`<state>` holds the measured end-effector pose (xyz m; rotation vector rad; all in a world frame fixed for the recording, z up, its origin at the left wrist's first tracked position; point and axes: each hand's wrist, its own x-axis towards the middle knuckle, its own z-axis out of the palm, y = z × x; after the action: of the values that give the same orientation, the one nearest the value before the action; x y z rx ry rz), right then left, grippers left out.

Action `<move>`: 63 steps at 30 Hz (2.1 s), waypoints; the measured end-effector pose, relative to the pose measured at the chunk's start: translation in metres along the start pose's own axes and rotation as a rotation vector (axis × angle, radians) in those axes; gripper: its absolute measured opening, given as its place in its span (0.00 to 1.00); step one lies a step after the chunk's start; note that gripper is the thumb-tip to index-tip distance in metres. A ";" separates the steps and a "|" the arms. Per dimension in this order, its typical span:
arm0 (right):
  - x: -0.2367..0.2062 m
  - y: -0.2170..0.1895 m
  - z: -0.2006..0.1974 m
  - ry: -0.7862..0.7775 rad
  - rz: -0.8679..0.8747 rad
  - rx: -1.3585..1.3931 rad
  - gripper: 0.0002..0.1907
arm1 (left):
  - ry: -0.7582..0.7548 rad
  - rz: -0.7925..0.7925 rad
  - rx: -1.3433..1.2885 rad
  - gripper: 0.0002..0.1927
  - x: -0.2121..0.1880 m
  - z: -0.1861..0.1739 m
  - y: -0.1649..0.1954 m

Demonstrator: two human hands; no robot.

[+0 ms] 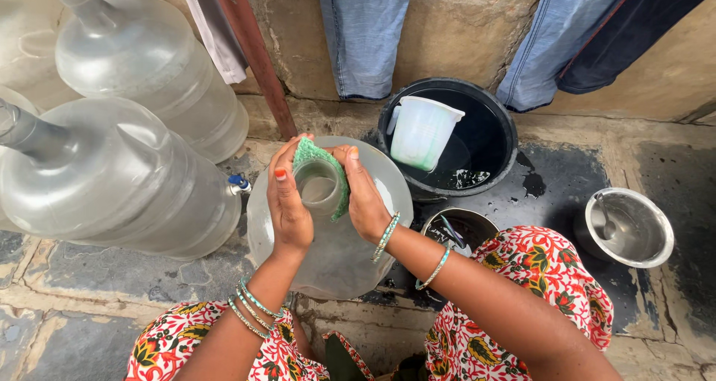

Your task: The person scrubs the exterior and interior of a large plastic water dispenser jug using a green sponge. They then rinse the jug by pouring water into it from a pitcher and shaking it before draining the water into a metal bowl.

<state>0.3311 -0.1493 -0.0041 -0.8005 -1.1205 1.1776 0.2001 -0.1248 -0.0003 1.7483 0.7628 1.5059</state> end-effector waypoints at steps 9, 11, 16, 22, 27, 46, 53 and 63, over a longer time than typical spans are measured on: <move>-0.010 -0.019 0.007 -0.033 -0.198 -0.256 0.33 | 0.070 0.113 0.025 0.26 -0.003 -0.002 0.002; -0.010 -0.021 0.007 -0.038 -0.228 -0.283 0.33 | 0.076 0.110 0.019 0.25 -0.005 -0.003 -0.001; -0.010 -0.020 0.003 -0.052 -0.179 -0.222 0.33 | 0.063 0.042 -0.060 0.27 -0.007 -0.004 -0.009; -0.010 -0.016 -0.001 -0.070 -0.198 -0.171 0.31 | 0.061 -0.055 -0.113 0.28 -0.006 -0.004 -0.014; -0.011 -0.013 -0.007 -0.087 -0.217 -0.167 0.31 | 0.083 0.005 -0.058 0.28 -0.006 -0.001 -0.016; -0.030 -0.008 -0.021 -0.178 -0.149 -0.797 0.51 | -0.077 -0.113 -0.256 0.38 0.007 0.003 -0.028; -0.069 0.011 -0.002 -0.158 -0.271 -0.963 0.48 | -0.234 -0.263 -0.468 0.41 0.010 -0.018 -0.039; -0.068 0.023 0.013 -0.418 -0.385 -1.388 0.51 | -0.267 -0.275 -0.497 0.35 0.016 -0.028 -0.046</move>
<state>0.3120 -0.2105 -0.0381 -1.2699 -2.3581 0.0700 0.1753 -0.0816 -0.0257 1.3666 0.4234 1.1271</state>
